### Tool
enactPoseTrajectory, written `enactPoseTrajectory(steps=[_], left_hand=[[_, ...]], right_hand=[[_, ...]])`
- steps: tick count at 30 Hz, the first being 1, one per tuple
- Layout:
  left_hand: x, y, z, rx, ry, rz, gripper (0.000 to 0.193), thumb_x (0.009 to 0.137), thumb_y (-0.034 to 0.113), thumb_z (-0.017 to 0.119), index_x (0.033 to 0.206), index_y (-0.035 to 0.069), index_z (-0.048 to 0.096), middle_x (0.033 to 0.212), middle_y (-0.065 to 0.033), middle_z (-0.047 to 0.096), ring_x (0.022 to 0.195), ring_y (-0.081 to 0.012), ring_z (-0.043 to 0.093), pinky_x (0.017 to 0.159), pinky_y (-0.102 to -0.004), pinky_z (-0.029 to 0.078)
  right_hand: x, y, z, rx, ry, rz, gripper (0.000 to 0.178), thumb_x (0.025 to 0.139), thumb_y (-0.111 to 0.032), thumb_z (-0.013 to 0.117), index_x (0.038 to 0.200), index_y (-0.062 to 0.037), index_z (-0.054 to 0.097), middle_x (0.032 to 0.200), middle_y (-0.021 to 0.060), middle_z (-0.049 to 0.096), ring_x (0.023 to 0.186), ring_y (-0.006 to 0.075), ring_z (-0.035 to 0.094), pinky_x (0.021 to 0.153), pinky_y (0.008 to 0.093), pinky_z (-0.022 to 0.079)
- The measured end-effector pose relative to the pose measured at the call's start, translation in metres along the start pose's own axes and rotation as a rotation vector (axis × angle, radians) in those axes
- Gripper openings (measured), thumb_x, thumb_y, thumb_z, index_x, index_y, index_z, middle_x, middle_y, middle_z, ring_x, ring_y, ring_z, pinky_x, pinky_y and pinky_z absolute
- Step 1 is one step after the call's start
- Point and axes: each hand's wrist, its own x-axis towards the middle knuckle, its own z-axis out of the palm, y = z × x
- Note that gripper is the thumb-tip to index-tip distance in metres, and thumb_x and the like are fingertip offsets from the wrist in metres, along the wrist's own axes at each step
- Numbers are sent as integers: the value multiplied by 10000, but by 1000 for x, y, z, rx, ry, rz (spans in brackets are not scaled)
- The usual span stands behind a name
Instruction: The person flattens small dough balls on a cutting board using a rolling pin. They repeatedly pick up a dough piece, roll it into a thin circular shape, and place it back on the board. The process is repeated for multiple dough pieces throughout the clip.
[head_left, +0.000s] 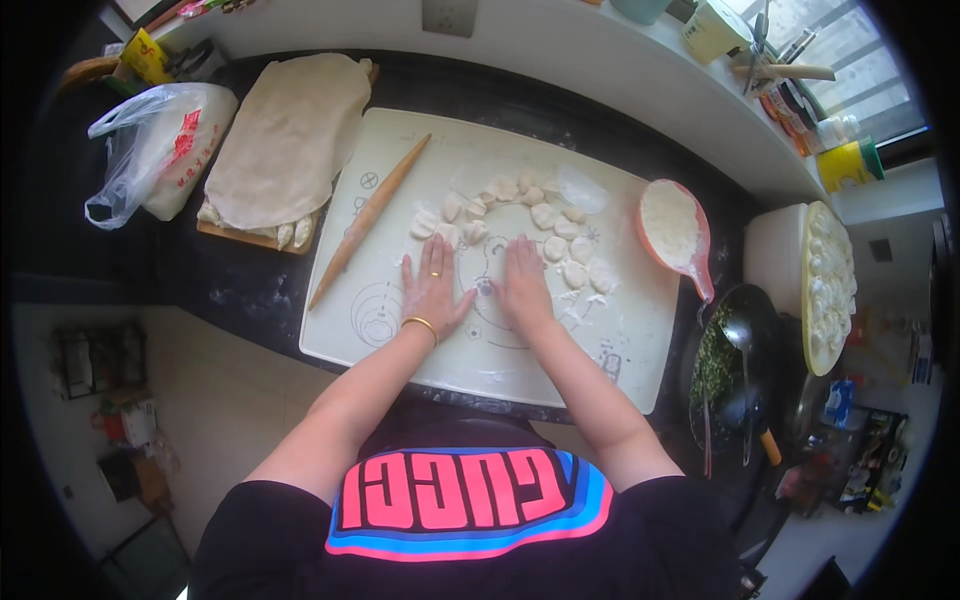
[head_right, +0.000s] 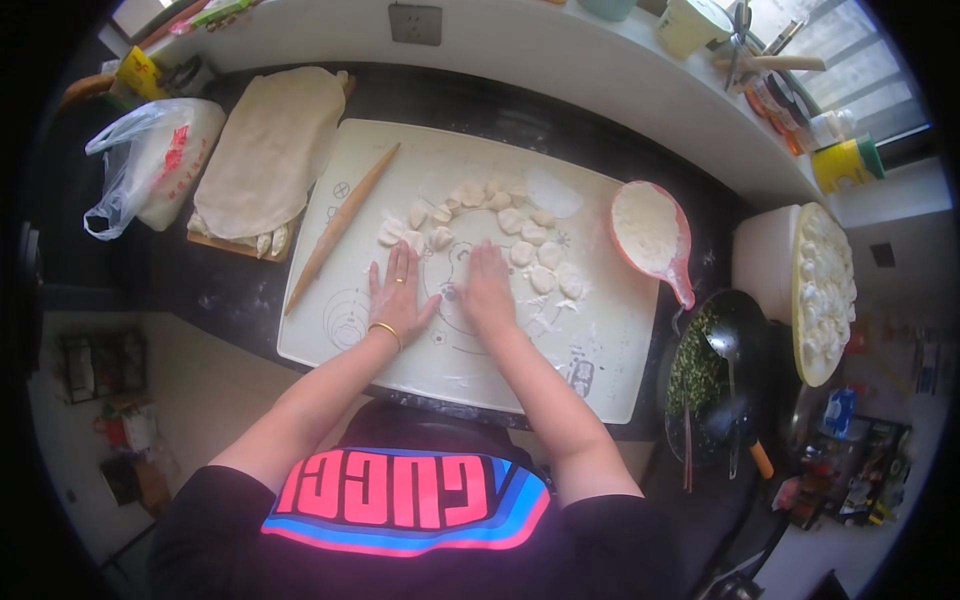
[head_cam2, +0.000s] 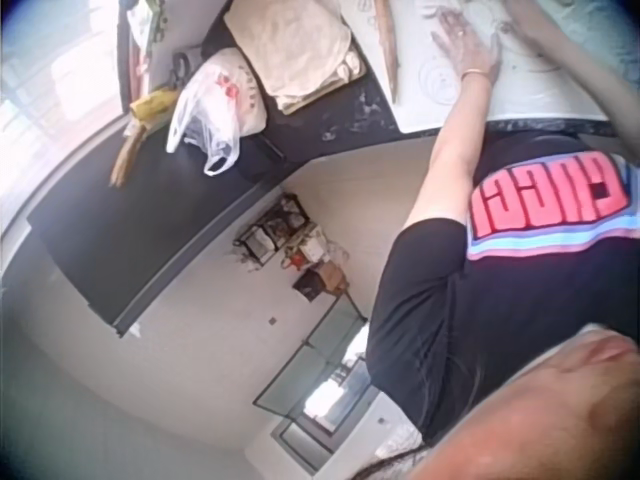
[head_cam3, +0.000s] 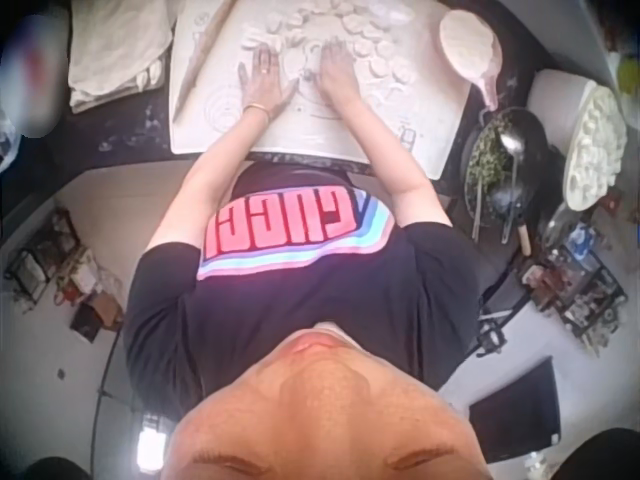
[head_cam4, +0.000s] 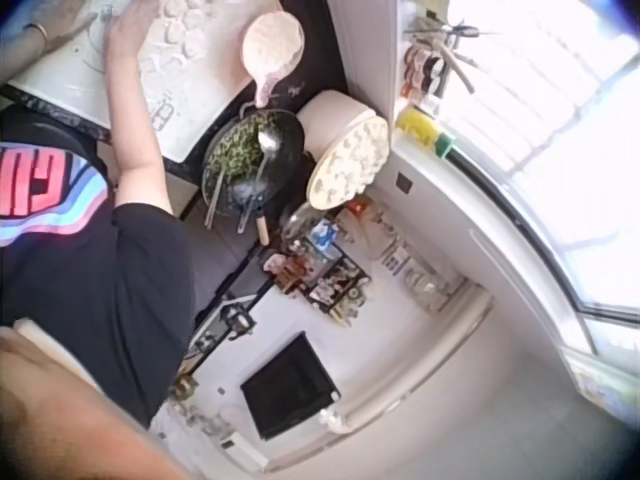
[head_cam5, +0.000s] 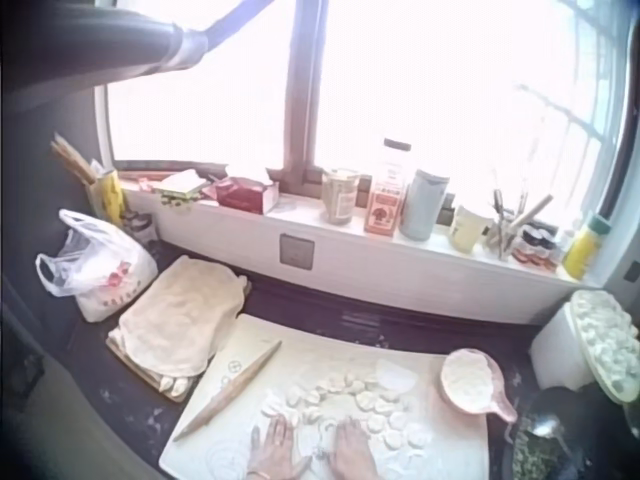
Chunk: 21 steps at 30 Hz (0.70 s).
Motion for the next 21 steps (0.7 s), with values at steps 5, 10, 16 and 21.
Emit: enactPoseTrajectory(steps=[5, 10, 16, 21], left_hand=[[1, 2, -5, -6, -49, -14, 853, 850, 490, 479, 1444, -29, 154, 1534, -161, 99, 1428, -263, 67, 1121, -529, 40], [0, 1, -5, -5, -44, -6, 856, 853, 488, 476, 1447, -28, 139, 1537, -161, 78, 1430, -262, 56, 1121, -531, 39], [0, 1, -5, -33, -39, 3, 853, 858, 486, 472, 1448, -27, 131, 1538, -164, 69, 1431, -267, 44, 1120, -534, 25], [0, 0, -5, -35, -54, -3, 847, 864, 484, 467, 1448, -28, 129, 1538, -165, 66, 1431, -272, 38, 1118, -538, 18]], right_hand=[[3, 3, 3, -98, -35, -4, 703, 821, -238, 621, 1363, 80, 304, 1446, 262, 258, 1362, 394, 224, 1101, 465, 221], [24, 32, -9, 415, 5, 43, 480, 814, -149, 605, 1255, -11, 474, 1295, 255, 464, 1205, 361, 448, 950, 414, 408], [36, 3, -53, 752, -210, 492, 370, 779, -107, 618, 1136, -28, 558, 1194, 240, 548, 1058, 342, 545, 823, 402, 470], [35, 10, -35, 126, 152, 78, 501, 798, -201, 640, 1217, 32, 493, 1303, 256, 452, 1158, 356, 489, 945, 418, 407]])
